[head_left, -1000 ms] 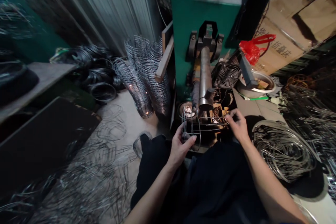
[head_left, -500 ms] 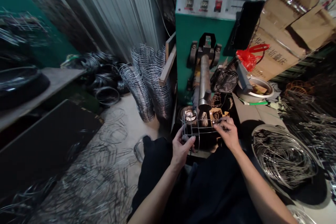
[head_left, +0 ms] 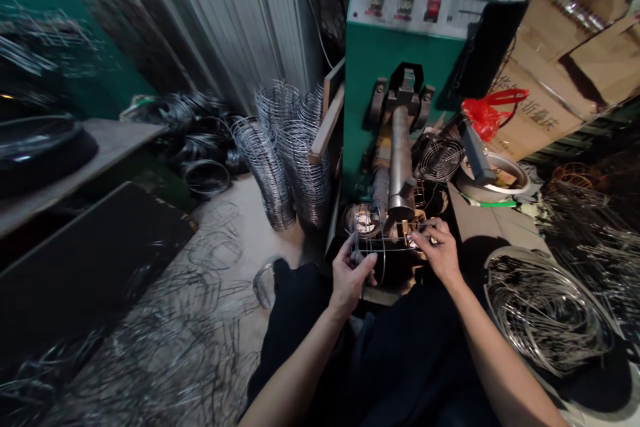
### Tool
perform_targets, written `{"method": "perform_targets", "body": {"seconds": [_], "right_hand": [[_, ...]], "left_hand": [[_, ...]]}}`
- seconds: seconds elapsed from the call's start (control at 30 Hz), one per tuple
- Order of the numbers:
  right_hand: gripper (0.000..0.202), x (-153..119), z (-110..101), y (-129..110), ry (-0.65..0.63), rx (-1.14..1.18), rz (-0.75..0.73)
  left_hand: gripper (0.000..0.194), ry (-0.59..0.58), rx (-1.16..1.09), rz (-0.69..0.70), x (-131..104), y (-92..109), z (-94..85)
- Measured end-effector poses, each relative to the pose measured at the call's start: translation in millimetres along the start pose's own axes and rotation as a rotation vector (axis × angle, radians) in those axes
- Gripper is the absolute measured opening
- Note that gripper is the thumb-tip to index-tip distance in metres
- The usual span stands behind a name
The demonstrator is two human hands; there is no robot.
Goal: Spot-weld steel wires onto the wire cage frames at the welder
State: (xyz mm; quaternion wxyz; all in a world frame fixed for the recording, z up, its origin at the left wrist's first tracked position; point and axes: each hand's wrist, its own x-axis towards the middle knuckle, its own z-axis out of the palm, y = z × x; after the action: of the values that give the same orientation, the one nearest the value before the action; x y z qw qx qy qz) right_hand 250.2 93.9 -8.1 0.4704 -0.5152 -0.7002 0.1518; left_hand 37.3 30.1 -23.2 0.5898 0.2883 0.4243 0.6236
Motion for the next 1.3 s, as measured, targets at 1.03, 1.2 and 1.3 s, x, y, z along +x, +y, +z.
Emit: {"method": "perform_targets", "body": {"seconds": [1.03, 1.2, 1.3], "right_hand": [[0.043, -94, -46, -30, -0.832, 0.146, 0.493], [0.04, -104, -9, -43, -0.642, 0.07, 0.356], [0.043, -135, -13, -35, -0.423, 0.054, 0.322]], "left_hand": [[0.05, -0.262, 0.819, -0.026, -106, 45, -92.2], [0.027, -0.367, 0.975, 0.36, -55, 8, -45.7], [0.03, -0.318, 1.03, 0.438, -55, -7, -42.6]]}}
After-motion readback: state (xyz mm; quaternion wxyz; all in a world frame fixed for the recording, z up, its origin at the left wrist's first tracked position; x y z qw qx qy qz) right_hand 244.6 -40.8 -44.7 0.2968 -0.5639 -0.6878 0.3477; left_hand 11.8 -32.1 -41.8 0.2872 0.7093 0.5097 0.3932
